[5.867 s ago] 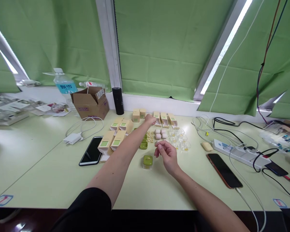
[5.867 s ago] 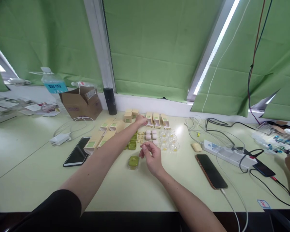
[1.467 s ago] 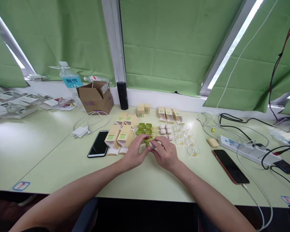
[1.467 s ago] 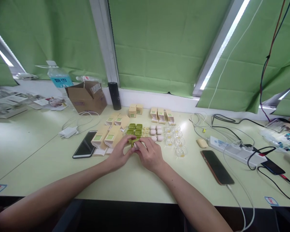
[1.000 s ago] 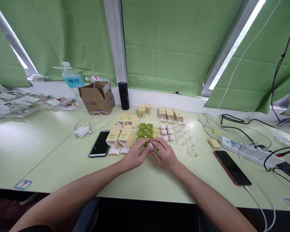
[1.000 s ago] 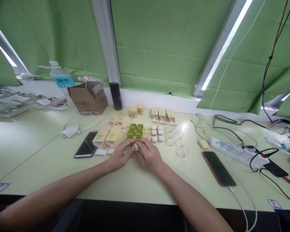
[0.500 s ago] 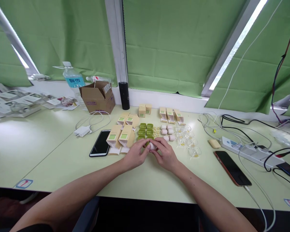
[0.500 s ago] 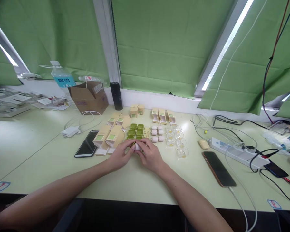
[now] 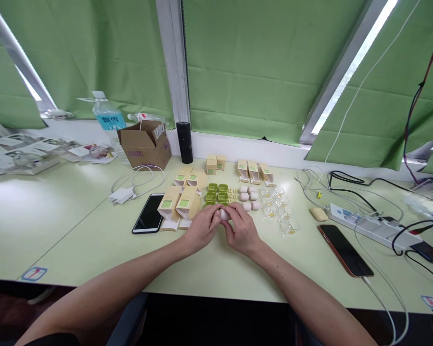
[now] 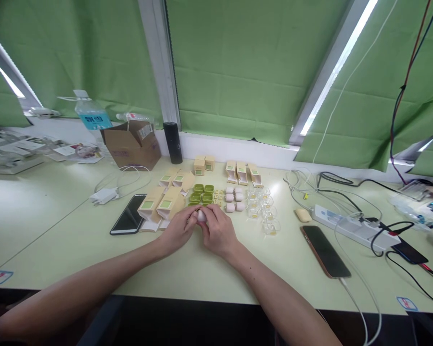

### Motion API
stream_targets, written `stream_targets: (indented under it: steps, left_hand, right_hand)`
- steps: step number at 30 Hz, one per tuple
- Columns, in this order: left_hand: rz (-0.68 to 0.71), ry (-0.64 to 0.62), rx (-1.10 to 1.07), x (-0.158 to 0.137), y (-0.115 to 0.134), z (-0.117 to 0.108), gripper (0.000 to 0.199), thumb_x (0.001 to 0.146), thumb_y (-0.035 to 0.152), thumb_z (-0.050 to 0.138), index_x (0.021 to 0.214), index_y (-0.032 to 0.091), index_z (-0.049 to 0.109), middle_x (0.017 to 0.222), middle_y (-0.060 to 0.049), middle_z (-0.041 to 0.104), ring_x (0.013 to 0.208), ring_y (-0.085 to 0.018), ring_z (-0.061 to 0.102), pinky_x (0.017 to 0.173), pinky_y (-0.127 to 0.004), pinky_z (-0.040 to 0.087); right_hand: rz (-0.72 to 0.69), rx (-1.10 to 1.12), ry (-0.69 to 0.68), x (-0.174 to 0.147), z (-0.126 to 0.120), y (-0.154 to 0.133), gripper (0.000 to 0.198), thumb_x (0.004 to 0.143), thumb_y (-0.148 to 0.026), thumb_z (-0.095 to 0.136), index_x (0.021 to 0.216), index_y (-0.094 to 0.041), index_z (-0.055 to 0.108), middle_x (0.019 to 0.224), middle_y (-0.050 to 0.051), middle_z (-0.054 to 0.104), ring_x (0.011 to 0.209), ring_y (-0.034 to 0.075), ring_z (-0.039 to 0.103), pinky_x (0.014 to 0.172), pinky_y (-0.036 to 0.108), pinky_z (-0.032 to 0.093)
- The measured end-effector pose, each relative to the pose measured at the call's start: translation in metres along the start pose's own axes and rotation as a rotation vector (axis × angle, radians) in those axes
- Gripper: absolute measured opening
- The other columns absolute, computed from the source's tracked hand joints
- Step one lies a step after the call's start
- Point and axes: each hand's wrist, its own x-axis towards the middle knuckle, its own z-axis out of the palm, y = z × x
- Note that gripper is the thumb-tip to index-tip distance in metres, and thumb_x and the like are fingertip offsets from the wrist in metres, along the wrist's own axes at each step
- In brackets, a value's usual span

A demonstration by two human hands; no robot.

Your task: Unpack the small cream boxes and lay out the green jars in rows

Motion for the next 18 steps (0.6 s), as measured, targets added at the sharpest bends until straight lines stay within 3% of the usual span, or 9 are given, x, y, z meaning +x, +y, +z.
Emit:
stream_targets:
  steps: [4, 9, 12, 18]
  left_hand:
    - [-0.015, -0.023, -0.081, 0.0003, 0.0049, -0.0027, 0.035, 0.103, 0.039, 0.039, 0.108, 0.022, 0.069, 0.101, -0.007, 0.073, 0.093, -0.024, 0.068, 0.082, -0.036, 0.053]
    - [0.020, -0.089, -0.127, -0.0021, 0.0039, -0.0076, 0.039, 0.096, 0.046, 0.058, 0.127, 0.022, 0.063, 0.112, -0.010, 0.069, 0.099, -0.026, 0.064, 0.088, -0.039, 0.054]
    - [0.018, -0.124, -0.130, -0.0026, 0.0019, -0.0085, 0.047, 0.090, 0.045, 0.068, 0.130, 0.022, 0.060, 0.120, -0.012, 0.065, 0.106, -0.028, 0.063, 0.093, -0.042, 0.053]
    - [-0.027, -0.158, -0.118, 0.0002, 0.0044, -0.0071, 0.039, 0.093, 0.043, 0.064, 0.124, 0.021, 0.061, 0.115, -0.010, 0.064, 0.104, -0.027, 0.062, 0.092, -0.042, 0.052]
  right_hand:
    - [0.038, 0.042, 0.002, -0.0032, -0.0035, 0.0019, 0.034, 0.098, -0.022, 0.051, 0.131, -0.021, 0.055, 0.113, 0.014, 0.062, 0.104, 0.026, 0.066, 0.085, 0.042, 0.062]
    - [0.078, 0.098, 0.006, -0.0066, -0.0091, 0.0081, 0.032, 0.096, -0.021, 0.053, 0.128, -0.021, 0.056, 0.114, 0.013, 0.063, 0.105, 0.026, 0.066, 0.089, 0.043, 0.060]
    - [0.132, 0.140, 0.005, -0.0056, -0.0096, 0.0096, 0.027, 0.095, -0.022, 0.055, 0.122, -0.022, 0.059, 0.110, 0.011, 0.064, 0.101, 0.025, 0.066, 0.085, 0.042, 0.060]
    - [0.230, 0.230, 0.002, -0.0025, -0.0098, 0.0077, 0.020, 0.095, -0.024, 0.056, 0.114, -0.022, 0.062, 0.106, 0.009, 0.066, 0.090, 0.021, 0.065, 0.071, 0.034, 0.058]
